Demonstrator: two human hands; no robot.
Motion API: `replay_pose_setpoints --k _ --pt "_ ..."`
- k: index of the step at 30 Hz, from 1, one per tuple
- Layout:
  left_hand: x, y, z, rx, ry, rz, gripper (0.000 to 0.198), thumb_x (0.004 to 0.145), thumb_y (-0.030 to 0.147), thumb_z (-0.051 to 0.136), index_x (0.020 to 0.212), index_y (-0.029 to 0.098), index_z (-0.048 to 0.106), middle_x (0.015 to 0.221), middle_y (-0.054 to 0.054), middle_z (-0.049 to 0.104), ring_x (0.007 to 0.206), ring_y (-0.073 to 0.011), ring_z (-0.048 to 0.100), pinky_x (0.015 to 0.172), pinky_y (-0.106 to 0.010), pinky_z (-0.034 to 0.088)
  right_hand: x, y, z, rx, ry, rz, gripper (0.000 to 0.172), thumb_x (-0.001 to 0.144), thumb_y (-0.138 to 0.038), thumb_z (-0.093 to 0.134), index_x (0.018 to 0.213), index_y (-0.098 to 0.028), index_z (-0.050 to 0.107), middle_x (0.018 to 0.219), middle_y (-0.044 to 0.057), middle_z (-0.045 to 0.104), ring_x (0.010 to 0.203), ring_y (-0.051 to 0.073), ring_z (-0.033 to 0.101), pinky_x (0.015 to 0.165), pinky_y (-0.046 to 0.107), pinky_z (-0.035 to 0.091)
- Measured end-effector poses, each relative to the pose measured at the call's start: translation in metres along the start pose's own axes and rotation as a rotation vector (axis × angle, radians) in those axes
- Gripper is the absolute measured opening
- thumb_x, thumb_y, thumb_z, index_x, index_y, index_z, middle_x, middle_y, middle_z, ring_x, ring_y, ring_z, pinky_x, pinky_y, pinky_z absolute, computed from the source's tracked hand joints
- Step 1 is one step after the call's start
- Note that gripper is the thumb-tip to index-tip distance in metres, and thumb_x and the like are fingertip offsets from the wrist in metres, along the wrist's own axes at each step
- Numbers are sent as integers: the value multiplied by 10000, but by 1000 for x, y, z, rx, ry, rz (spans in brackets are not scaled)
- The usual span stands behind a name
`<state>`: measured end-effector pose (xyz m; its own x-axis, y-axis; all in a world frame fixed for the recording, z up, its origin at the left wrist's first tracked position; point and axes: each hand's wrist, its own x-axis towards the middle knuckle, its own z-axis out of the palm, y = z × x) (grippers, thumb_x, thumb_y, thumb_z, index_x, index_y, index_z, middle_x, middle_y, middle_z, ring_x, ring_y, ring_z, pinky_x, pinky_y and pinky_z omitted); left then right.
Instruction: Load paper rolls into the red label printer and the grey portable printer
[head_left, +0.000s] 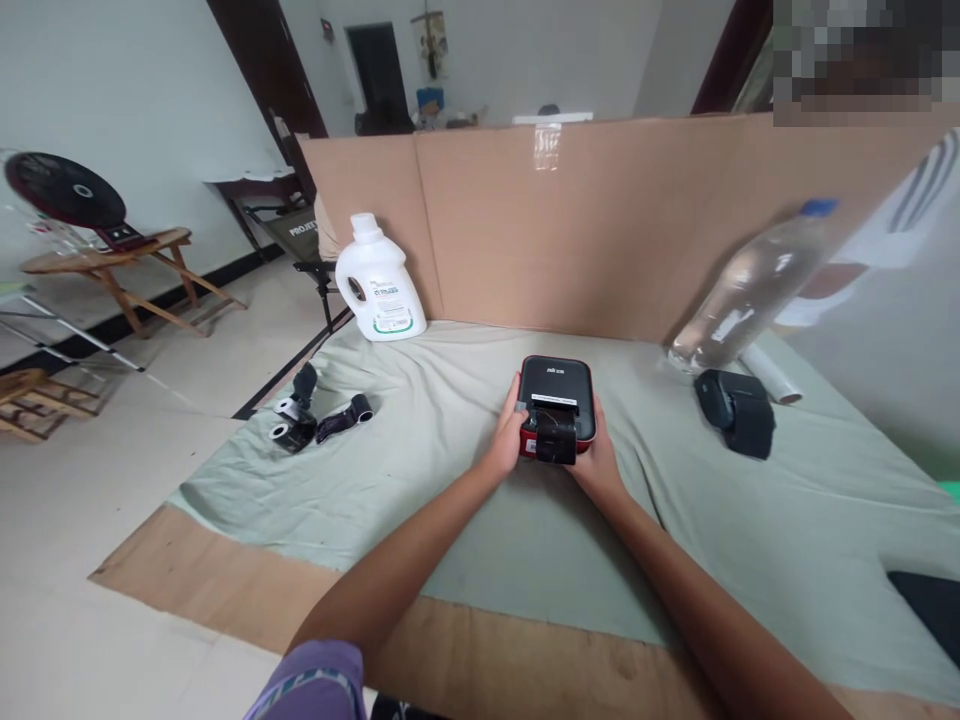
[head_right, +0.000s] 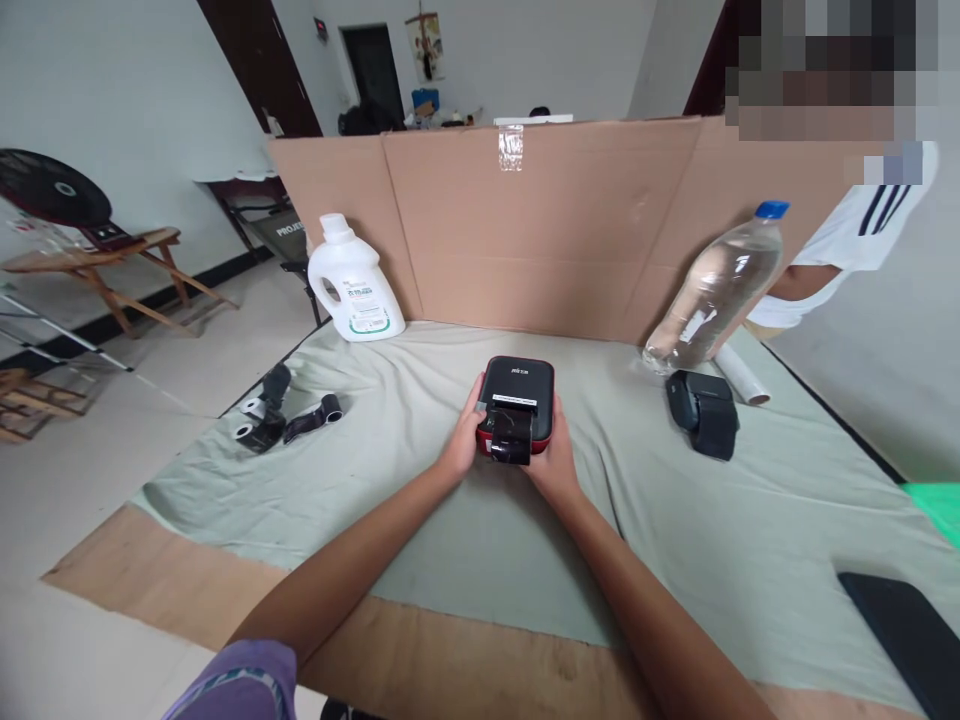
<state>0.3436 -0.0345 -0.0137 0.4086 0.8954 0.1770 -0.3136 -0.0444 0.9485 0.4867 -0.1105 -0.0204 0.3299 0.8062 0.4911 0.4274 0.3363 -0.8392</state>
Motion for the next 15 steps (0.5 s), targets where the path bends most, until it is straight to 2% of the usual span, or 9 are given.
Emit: replay_pose_setpoints --k 7,11,15 --pt "6 -8 -6 -67 61 -18 747 817 260 563 1555 277 452 1631 61 383 1561 -231 255 1297 -352 169 0 -8 6 -27 12 0 969 704 -495 805 1531 -293 342 1416 117 589 1255 401 599 1053 626 486" --pt "4 -6 -9 -68 50 -6 697 809 260 565 1505 270 526 1612 63 419 1560 -244 259 1292 -350 178 -3 -10 10 -63 31 26 963 718 -454 794 1536 -223 342 1369 142 625 1180 377 637 1016 578 515" --pt "1 -4 -9 -57 68 -17 649 819 252 557 1467 287 566 1595 74 445 1561 -232 255 1290 -339 173 -4 -10 11 -71 27 9 919 724 -407 790 1512 -195 368 1428 167 583 1244 374 599 1049 538 495"
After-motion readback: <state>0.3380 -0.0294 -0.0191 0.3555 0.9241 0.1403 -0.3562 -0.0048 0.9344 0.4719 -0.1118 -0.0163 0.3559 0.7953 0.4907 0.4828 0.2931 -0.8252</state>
